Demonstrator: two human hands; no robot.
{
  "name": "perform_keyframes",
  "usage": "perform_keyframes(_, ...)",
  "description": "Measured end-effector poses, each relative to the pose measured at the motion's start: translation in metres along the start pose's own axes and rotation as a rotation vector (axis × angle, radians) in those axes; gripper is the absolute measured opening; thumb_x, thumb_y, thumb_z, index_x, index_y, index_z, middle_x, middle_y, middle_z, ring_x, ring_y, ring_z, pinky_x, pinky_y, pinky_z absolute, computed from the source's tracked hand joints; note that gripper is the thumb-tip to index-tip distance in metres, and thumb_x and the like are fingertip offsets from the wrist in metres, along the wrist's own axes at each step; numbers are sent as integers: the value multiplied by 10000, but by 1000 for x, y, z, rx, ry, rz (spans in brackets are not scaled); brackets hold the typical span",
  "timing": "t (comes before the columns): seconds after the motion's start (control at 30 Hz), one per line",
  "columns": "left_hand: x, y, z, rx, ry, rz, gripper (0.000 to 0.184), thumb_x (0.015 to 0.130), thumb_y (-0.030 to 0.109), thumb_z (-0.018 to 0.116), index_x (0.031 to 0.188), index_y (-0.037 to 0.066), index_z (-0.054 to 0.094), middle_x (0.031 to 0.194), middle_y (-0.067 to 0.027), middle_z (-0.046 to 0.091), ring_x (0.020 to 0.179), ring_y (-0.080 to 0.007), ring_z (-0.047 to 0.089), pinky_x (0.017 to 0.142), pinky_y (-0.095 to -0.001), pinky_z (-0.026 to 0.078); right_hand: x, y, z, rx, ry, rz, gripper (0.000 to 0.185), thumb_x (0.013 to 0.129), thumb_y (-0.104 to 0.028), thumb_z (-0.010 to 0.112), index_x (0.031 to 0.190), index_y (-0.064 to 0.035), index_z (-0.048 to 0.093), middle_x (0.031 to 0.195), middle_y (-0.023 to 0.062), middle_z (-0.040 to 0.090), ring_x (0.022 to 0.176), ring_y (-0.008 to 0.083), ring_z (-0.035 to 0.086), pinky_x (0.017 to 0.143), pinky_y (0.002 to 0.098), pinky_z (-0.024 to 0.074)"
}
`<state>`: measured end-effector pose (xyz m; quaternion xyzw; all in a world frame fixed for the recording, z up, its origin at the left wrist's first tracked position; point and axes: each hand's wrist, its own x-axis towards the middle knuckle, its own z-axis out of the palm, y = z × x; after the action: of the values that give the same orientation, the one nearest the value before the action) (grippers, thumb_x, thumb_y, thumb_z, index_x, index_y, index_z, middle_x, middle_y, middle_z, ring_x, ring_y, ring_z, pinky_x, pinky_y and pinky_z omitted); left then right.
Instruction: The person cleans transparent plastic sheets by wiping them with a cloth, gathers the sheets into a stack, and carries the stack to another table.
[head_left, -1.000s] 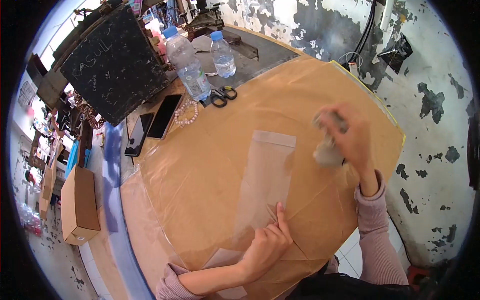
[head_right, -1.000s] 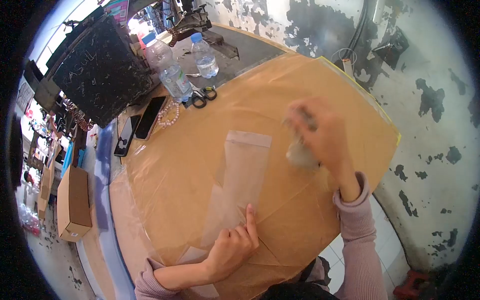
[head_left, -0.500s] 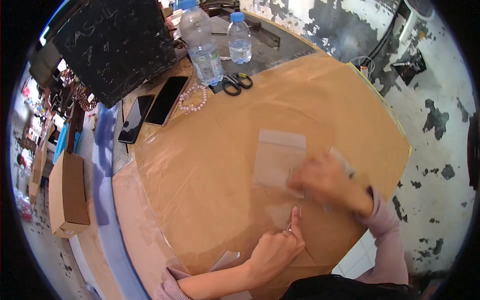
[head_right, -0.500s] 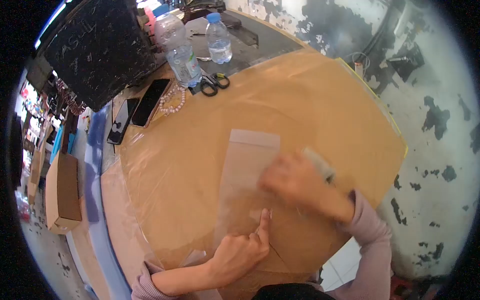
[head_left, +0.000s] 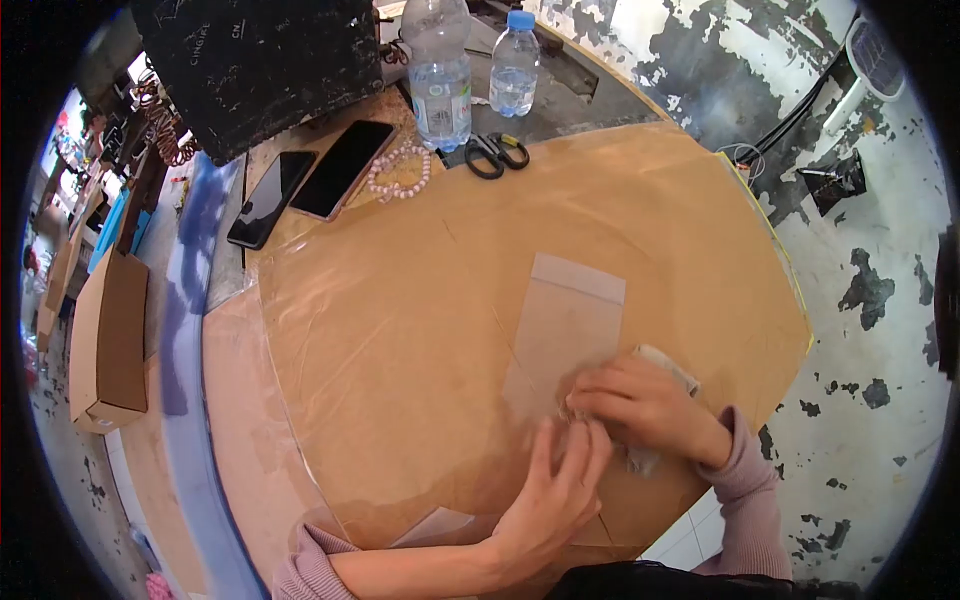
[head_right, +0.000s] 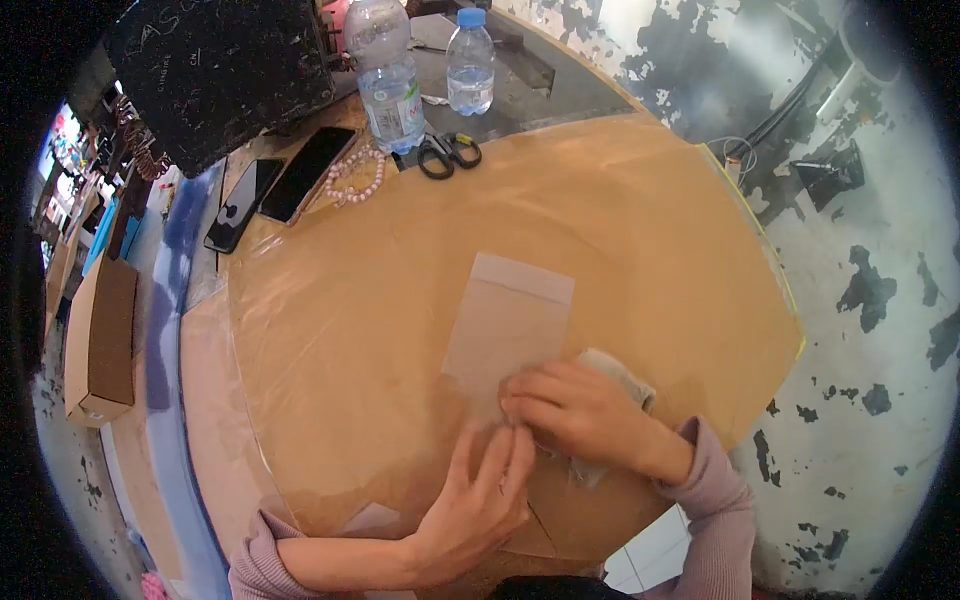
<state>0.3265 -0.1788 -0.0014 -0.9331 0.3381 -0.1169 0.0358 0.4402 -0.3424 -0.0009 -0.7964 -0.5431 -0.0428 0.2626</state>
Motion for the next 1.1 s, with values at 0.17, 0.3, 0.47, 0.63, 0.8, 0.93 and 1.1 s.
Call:
perform_keyframes(0.17, 0, 10, 9, 88, -122, -111, 484, 788, 156, 470, 1195, -105, 490, 1229, -307, 467, 1151, -377, 487, 902, -488, 440, 14, 16, -3, -149, 68, 111, 171, 730, -96, 617, 897, -59, 608, 886, 84, 598, 777, 251, 567, 674, 341, 460)
perform_keyframes(0.3, -1, 8, 10, 80, -118, -117, 490, 790, 149, 471, 1209, -107, 475, 1237, -315, 458, 1151, -387, 485, 896, -484, 447, 11, -2, -9, -53, -57, 106, 128, 732, -64, 584, 859, -47, 593, 840, 83, 586, 794, 254, 571, 688, 348, 461)
perform_keyframes(0.47, -1, 11, 11, 59, -103, -128, 487, 791, 144, 476, 1206, -111, 475, 1221, -312, 474, 1144, -382, 492, 890, -478, 453, 10, 8, -2, 9, 5, 285, 113, 730, -36, 566, 841, -49, 584, 801, 86, 568, 817, 259, 578, 717, 348, 467)
perform_keyframes(0.63, -3, 14, 13, 80, -82, -133, 468, 798, 140, 473, 1198, -103, 487, 1224, -305, 476, 1141, -380, 494, 889, -472, 455, 9, -5, -5, -21, -19, 213, 125, 720, -24, 570, 843, -44, 583, 800, 106, 566, 827, 281, 574, 707, 340, 463)
perform_keyframes(0.8, -3, 14, 14, 70, -85, -137, 451, 799, 138, 470, 1186, -92, 504, 1225, -297, 479, 1142, -378, 494, 884, -466, 461, 12, 21, 0, -90, 63, 341, 130, 702, -17, 584, 828, -50, 592, 795, 100, 552, 835, 261, 565, 706, 342, 456)
perform_keyframes(0.93, -5, 17, 18, 120, -70, -123, 449, 800, 136, 466, 1185, -92, 505, 1226, -291, 482, 1147, -379, 489, 888, -467, 459, 17, 27, -5, -78, 121, 225, 145, 684, -10, 584, 818, -66, 595, 789, 81, 544, 785, 262, 543, 685, 359, 450)
perform_keyframes(1.1, -4, 16, 17, 124, -89, -142, 453, 801, 132, 463, 1189, -100, 497, 1223, -292, 484, 1145, -380, 491, 897, -457, 456, 19, 18, 10, -192, 26, 45, 124, 674, -56, 604, 792, -75, 575, 807, 65, 547, 787, 251, 539, 685, 336, 458)
